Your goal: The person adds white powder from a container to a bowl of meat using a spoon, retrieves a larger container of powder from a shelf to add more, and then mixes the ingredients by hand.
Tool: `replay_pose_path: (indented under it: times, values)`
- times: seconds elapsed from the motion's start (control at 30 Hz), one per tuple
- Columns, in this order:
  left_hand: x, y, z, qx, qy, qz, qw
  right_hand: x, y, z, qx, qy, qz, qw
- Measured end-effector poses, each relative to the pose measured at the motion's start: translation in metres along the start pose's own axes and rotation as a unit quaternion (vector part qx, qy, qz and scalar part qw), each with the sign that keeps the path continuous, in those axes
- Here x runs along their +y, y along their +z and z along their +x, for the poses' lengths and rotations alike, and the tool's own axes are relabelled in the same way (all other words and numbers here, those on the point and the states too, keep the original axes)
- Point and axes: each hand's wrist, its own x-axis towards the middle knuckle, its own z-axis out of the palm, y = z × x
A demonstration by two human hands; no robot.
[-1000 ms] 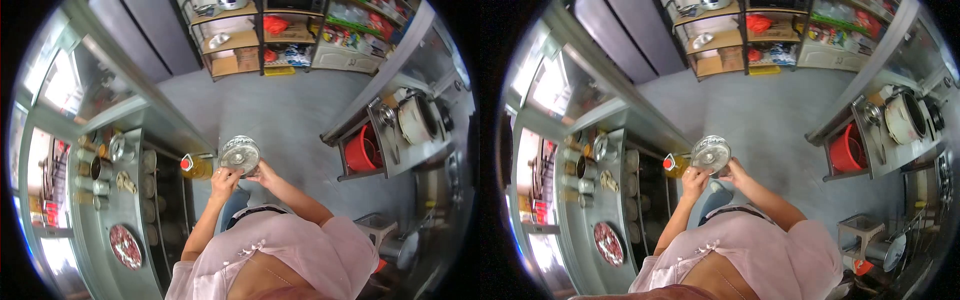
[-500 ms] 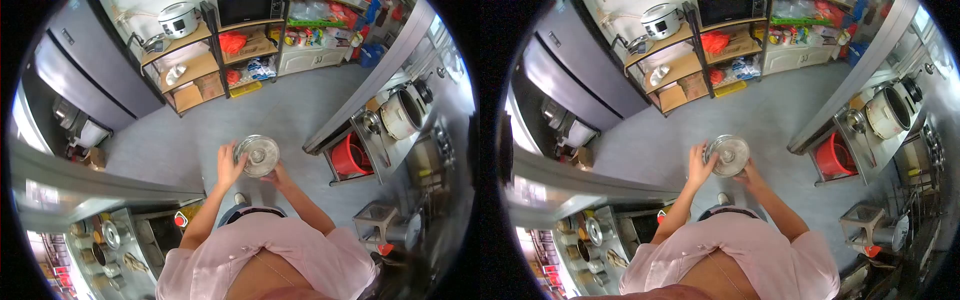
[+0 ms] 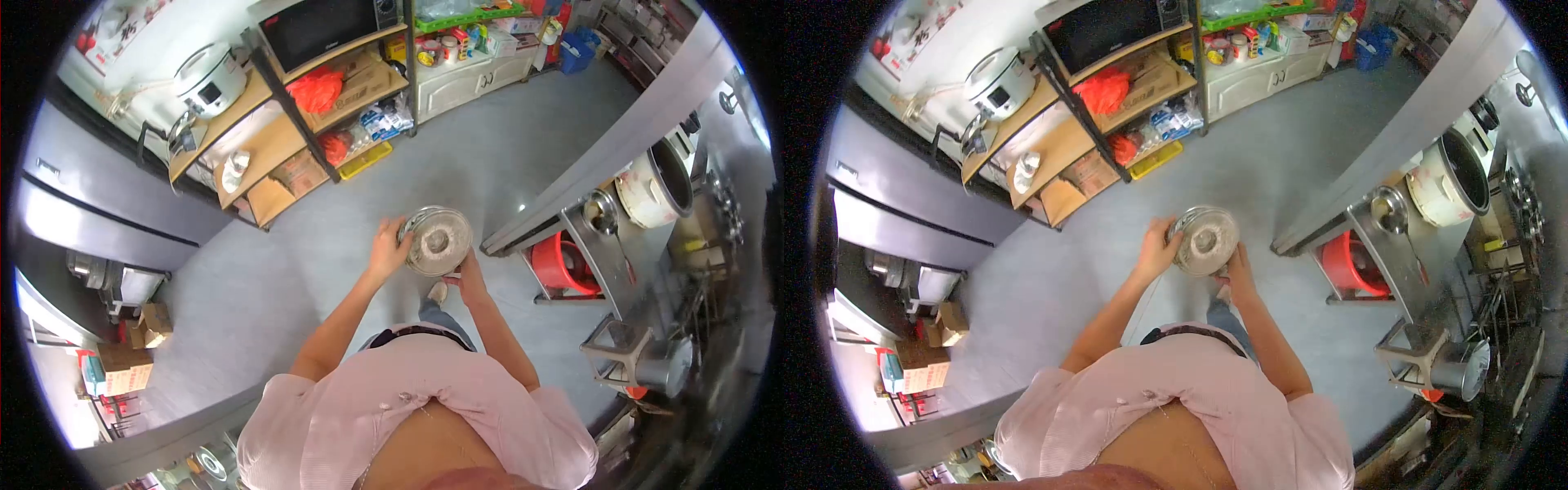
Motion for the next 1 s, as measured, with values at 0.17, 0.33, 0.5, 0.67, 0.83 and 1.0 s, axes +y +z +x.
replay_pose_path:
  times: [0.17,0.33,0.5,0.67,0.83,1.0]
  values:
    - [0.008,0.031,0.089,0.07,0.046,-0.056,0.995,-0.055,-0.032,0.078,-0.008,0.062,0.033,0.997]
    - [0.006,0.043,0.159,0.072,-0.004,-0.055,0.996,-0.105,-0.052,0.148,-0.084,0.062,0.01,0.994]
    - [-0.011,0.047,0.237,0.023,-0.002,-0.049,0.999,-0.127,-0.054,0.236,-0.097,0.105,0.028,0.989]
    - [-0.033,0.069,0.343,0.022,0.018,-0.055,0.998,-0.167,-0.044,0.314,-0.009,0.106,0.008,0.994]
    - [-0.045,0.087,0.433,0.017,0.041,-0.059,0.997,-0.218,-0.048,0.39,0.029,0.052,-0.055,0.997]
    - [-0.066,0.091,0.498,-0.048,0.023,-0.055,0.997,-0.228,-0.057,0.463,0.029,0.009,0.006,1.0]
